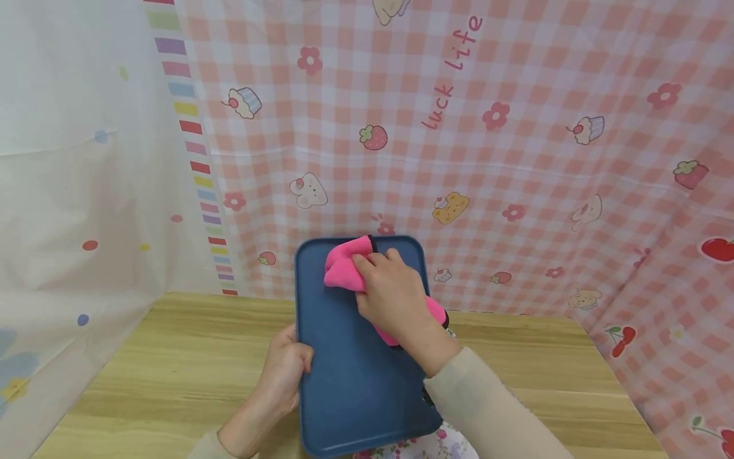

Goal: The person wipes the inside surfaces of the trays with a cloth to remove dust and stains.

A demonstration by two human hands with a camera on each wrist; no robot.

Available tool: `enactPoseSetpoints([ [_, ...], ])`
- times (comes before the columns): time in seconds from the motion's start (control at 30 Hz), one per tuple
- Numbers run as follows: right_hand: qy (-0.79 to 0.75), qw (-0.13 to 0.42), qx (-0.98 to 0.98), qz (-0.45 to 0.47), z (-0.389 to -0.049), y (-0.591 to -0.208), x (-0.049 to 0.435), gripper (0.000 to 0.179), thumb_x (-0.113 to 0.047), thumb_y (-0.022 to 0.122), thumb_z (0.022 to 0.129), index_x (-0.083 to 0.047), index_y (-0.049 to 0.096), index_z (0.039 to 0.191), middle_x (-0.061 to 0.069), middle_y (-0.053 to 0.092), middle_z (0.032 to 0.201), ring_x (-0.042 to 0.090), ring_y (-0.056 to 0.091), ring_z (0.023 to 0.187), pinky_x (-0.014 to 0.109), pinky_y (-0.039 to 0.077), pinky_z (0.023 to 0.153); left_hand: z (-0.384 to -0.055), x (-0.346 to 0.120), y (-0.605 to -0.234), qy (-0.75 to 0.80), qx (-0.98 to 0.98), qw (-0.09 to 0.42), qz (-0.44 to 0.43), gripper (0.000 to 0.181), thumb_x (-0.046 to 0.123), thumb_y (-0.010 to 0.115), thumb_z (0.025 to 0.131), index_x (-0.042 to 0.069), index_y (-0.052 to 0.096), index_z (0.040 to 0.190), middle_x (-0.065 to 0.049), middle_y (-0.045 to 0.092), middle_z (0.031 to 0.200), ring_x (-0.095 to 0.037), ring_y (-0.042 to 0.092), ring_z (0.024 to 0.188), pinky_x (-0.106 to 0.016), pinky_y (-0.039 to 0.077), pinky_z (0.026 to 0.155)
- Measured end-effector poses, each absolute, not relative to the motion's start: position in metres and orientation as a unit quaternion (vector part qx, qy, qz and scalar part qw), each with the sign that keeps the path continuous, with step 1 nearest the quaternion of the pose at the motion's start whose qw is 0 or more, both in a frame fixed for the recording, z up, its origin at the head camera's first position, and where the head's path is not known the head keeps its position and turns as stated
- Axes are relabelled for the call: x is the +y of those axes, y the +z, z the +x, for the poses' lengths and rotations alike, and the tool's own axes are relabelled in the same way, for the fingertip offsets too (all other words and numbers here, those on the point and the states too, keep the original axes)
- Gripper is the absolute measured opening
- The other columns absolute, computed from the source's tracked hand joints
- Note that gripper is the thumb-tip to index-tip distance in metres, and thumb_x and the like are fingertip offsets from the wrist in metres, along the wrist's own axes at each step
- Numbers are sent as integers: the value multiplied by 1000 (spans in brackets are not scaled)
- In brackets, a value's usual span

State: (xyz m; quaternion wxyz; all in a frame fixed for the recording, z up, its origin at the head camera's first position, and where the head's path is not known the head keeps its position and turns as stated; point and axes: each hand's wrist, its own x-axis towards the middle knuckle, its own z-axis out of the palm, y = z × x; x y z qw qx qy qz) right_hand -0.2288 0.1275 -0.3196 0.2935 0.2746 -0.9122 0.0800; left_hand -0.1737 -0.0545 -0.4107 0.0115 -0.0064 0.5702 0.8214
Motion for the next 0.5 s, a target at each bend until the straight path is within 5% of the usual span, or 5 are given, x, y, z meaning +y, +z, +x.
enactPoseSetpoints([
  [0.23,110,234,-924,283,-222,-331,139,44,-16,77,88,-9,75,131,11,78,121,32,68,101,47,62,83,-175,-55,-411,823,568,6,-6,57,-15,31,55,-13,63,102,-2,67,78,-14,60,67,-27,48,57],
  [0.5,96,234,-922,294,-206,-346,146,46,-15,80,83,-12,76,129,10,77,121,29,68,101,44,63,75,-175,-56,-412,826,564,11,0,63,-15,30,56,-15,63,109,-3,70,81,-16,63,70,-28,52,60],
])
